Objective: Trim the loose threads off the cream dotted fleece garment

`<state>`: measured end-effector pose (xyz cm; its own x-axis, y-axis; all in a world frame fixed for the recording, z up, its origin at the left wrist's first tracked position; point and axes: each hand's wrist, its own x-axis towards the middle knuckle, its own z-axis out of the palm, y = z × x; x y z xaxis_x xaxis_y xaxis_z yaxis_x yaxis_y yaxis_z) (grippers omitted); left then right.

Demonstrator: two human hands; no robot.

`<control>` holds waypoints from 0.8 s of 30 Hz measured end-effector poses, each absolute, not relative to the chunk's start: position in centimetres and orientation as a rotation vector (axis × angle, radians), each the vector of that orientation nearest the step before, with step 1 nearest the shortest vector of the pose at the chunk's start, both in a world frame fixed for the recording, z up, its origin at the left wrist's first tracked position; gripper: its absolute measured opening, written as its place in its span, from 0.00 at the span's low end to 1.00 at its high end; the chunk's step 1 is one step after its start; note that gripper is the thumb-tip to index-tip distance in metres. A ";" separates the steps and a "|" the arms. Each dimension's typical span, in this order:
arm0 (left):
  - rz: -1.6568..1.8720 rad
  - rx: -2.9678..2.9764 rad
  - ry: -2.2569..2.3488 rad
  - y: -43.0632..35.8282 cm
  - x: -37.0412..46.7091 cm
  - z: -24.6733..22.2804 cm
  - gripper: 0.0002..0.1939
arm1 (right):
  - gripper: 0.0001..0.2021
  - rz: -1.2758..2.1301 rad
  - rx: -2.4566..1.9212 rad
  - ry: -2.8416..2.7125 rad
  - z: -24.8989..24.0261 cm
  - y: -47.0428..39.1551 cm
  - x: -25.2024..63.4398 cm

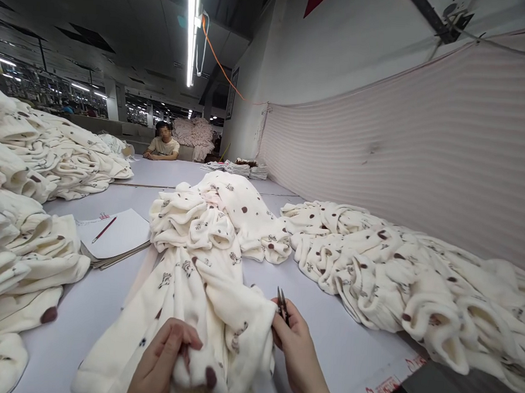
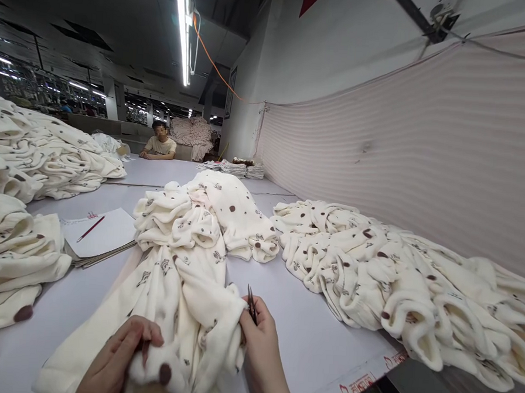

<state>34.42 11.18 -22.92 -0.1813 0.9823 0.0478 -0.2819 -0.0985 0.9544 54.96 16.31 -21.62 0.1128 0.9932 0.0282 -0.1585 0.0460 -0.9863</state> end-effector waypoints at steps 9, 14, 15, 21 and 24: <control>1.222 0.607 0.456 14.9 36.6 -21.5 0.22 | 0.18 0.939 -1.179 -1.137 -21.0 12.6 53.6; 1.192 0.636 0.477 15.9 34.3 -21.3 0.23 | 0.17 1.104 -1.027 -1.765 -24.8 9.4 48.9; 1.205 0.651 0.481 15.6 33.4 -20.9 0.21 | 0.18 1.086 -0.998 -1.857 -25.5 9.9 48.3; 1.288 1.101 1.505 8.9 26.1 -22.2 0.14 | 0.23 0.972 -1.202 -1.674 -26.2 17.1 51.0; 1.125 1.307 1.841 4.8 25.3 -26.6 0.11 | 0.26 1.085 -1.244 -1.534 -25.8 18.0 52.6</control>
<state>25.26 4.83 -26.62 -0.3273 0.9449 -0.0037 0.4275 0.1516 0.8912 52.64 17.96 -25.76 -0.1337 0.9865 0.0945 0.2392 0.1246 -0.9629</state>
